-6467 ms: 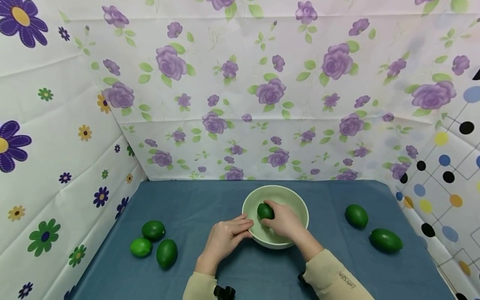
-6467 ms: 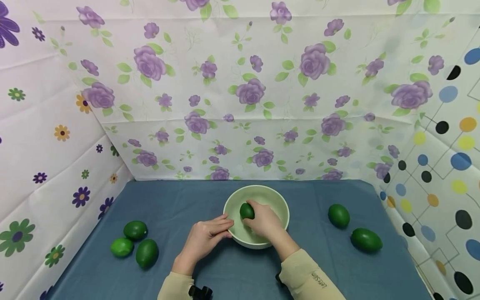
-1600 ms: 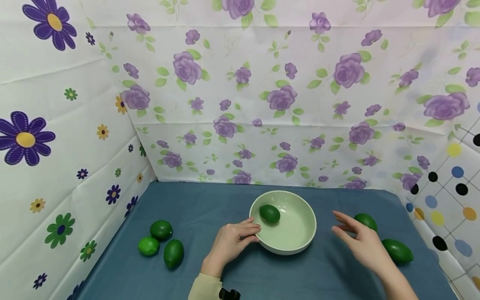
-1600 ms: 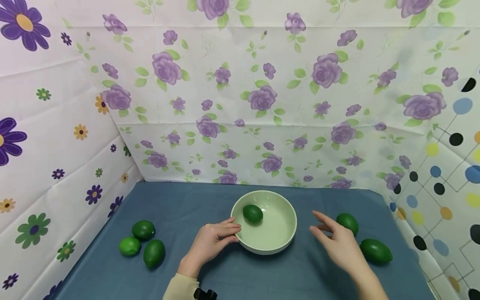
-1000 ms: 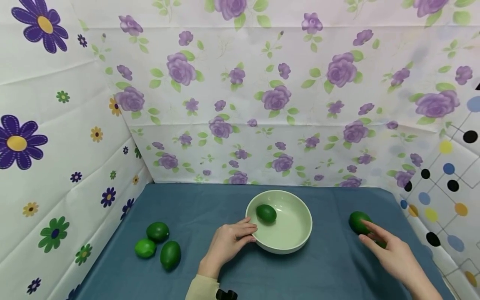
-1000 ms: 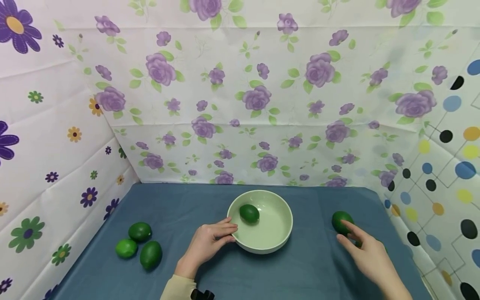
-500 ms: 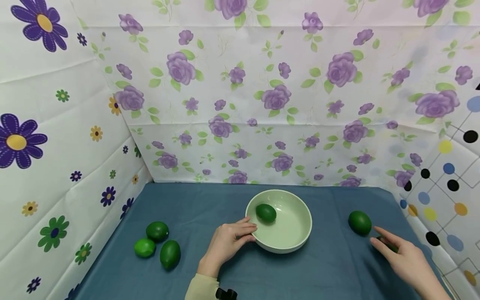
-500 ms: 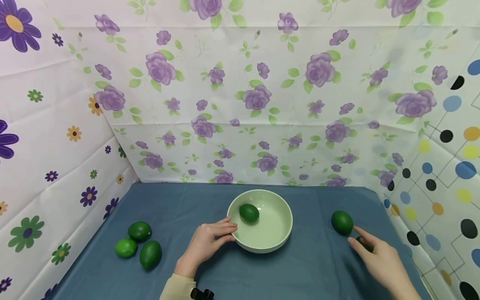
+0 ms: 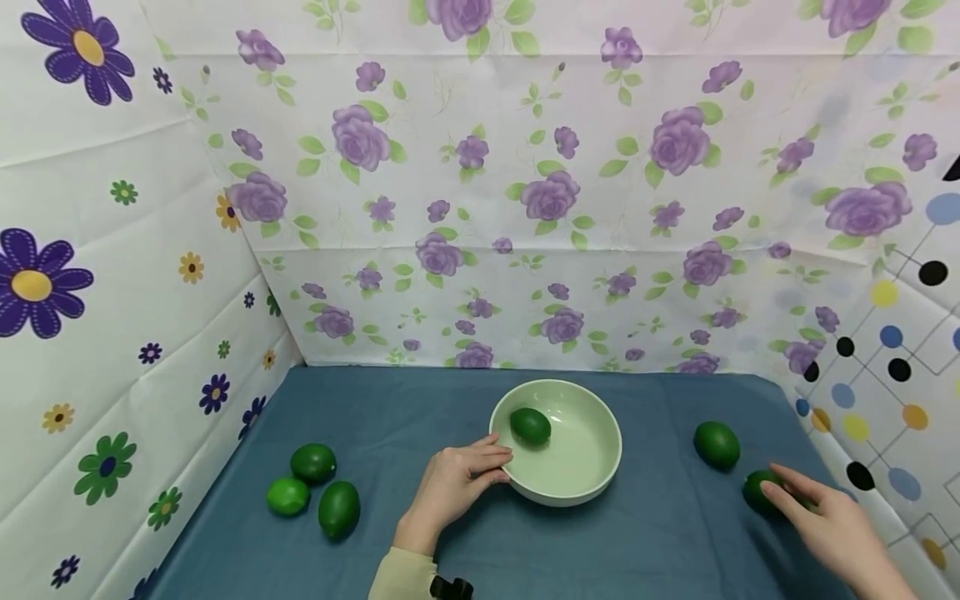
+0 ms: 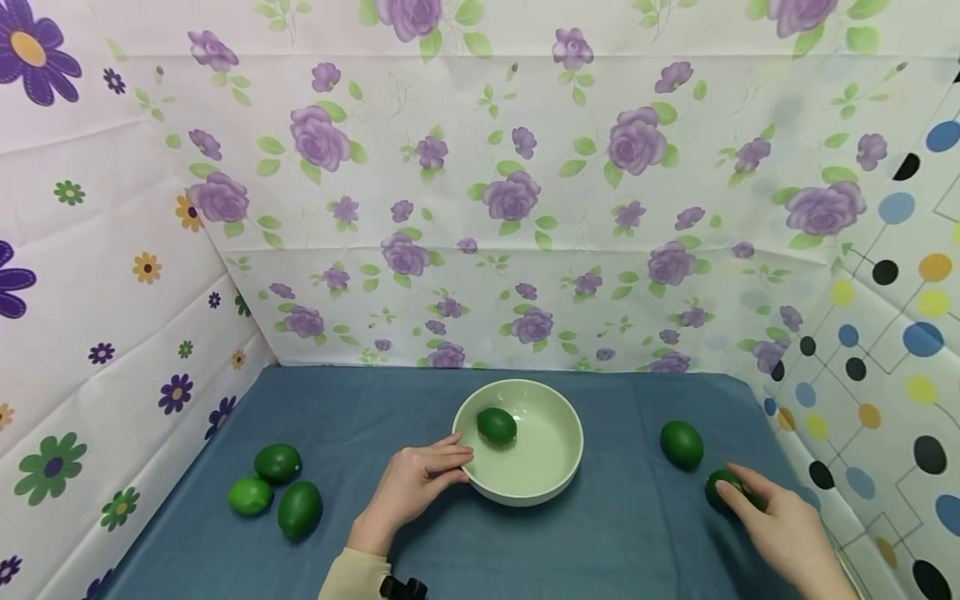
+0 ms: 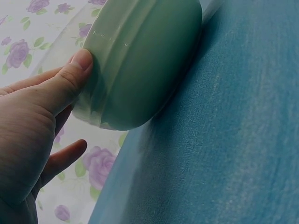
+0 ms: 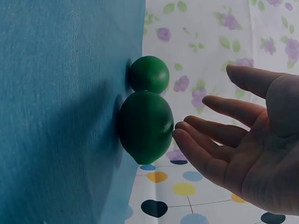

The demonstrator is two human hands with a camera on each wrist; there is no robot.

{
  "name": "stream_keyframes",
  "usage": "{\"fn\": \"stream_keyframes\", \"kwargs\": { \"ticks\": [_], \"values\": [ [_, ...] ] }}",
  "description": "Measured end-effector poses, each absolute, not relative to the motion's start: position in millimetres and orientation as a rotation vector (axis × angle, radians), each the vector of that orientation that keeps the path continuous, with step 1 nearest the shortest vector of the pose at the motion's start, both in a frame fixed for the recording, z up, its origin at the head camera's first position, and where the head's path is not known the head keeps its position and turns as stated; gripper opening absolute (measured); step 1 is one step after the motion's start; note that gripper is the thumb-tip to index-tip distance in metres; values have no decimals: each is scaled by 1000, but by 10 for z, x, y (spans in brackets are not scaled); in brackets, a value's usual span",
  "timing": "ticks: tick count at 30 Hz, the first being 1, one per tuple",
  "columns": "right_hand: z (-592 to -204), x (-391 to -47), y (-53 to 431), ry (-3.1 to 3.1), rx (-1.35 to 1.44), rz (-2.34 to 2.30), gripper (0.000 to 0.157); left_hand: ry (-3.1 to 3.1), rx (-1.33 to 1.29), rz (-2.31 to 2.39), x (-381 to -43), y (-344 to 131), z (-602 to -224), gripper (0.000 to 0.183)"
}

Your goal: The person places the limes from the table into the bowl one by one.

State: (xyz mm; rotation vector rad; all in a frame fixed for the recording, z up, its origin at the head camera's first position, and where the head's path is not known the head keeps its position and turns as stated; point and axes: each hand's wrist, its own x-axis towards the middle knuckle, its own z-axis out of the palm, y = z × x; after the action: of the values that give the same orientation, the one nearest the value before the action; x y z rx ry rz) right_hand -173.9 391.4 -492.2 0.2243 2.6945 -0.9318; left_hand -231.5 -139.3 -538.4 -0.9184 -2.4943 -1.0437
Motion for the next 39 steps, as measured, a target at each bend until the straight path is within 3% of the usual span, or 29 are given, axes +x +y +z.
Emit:
{"fn": "stream_keyframes", "kwargs": {
  "ticks": [39],
  "values": [
    [-4971, -1646, 4038, 2753, 331, -788, 104, -2490, -909, -1024, -2317, -1382, -5379, 35]
  ]
}}
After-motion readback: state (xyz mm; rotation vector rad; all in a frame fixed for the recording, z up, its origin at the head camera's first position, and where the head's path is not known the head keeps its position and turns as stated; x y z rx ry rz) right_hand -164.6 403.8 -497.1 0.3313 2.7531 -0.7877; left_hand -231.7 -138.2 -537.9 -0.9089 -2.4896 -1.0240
